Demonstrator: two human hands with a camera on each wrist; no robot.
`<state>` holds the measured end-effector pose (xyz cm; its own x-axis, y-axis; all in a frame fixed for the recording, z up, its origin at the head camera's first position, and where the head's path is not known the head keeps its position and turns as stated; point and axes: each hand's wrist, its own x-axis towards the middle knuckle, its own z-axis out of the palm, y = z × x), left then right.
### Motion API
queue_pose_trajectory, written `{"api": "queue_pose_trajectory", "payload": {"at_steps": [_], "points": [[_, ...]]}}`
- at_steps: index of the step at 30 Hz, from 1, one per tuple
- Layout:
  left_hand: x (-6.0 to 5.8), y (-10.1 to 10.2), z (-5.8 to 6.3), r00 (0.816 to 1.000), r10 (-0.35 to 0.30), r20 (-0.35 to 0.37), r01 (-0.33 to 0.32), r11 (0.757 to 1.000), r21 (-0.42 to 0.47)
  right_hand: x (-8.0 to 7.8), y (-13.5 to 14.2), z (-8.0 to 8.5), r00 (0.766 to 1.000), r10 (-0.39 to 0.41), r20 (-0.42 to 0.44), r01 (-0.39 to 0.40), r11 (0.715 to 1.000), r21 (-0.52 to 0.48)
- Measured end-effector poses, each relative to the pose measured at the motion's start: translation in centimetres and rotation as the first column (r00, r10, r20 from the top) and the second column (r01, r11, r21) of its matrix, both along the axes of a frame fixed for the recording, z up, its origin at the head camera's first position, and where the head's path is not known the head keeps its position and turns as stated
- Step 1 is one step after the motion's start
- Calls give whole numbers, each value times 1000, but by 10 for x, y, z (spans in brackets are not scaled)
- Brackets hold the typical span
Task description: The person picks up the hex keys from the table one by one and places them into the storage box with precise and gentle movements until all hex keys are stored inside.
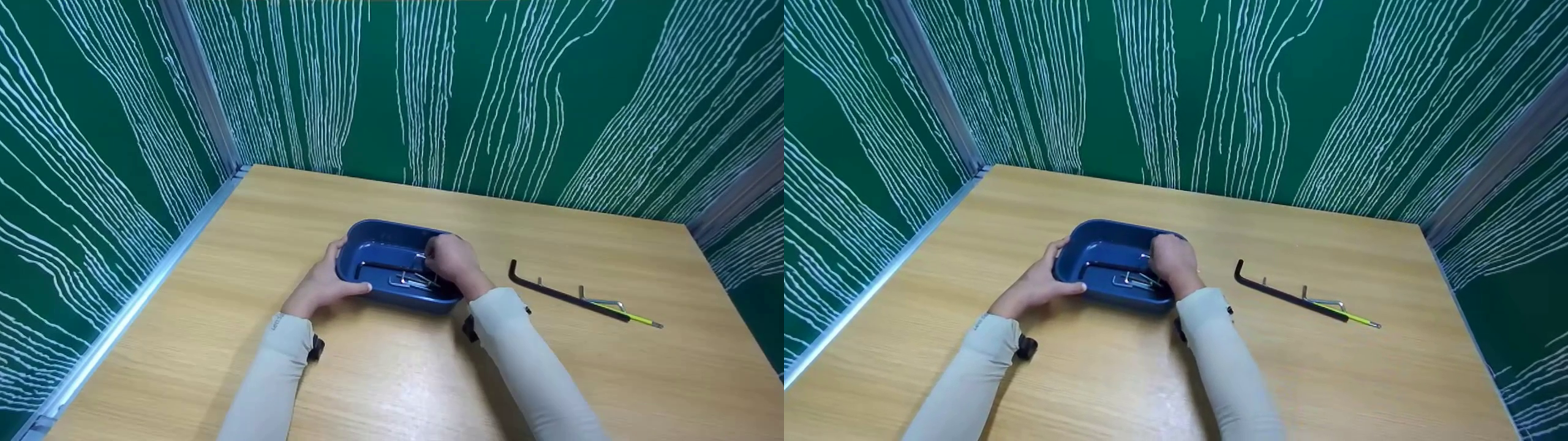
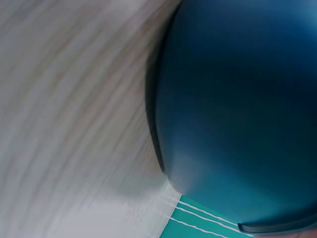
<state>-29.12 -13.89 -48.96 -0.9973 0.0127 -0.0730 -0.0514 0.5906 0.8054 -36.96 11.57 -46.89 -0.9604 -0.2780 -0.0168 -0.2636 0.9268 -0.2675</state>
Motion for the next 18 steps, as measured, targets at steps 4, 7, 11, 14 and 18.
{"api": "queue_pose_trajectory", "payload": {"at_steps": [4,7,11,14,18], "points": [[0,0,0,1000,2,-4,-2,1000,5,-1,-1,-1,1000,9,-21,-8,999,52],[0,0,0,1000,-2,-4,2,1000,10,-2,-2,-2,1000,3,-13,-2,997,78],[0,0,0,1000,-10,-10,10,1000,14,-2,-4,-3,1000,4,-13,-2,994,110],[0,0,1,1000,-15,-4,15,1000,12,-3,-4,-4,1000,0,-13,1,992,130],[1,0,2,1000,-17,6,17,1000,12,-3,-5,-4,1000,-11,-6,12,989,145]]}}
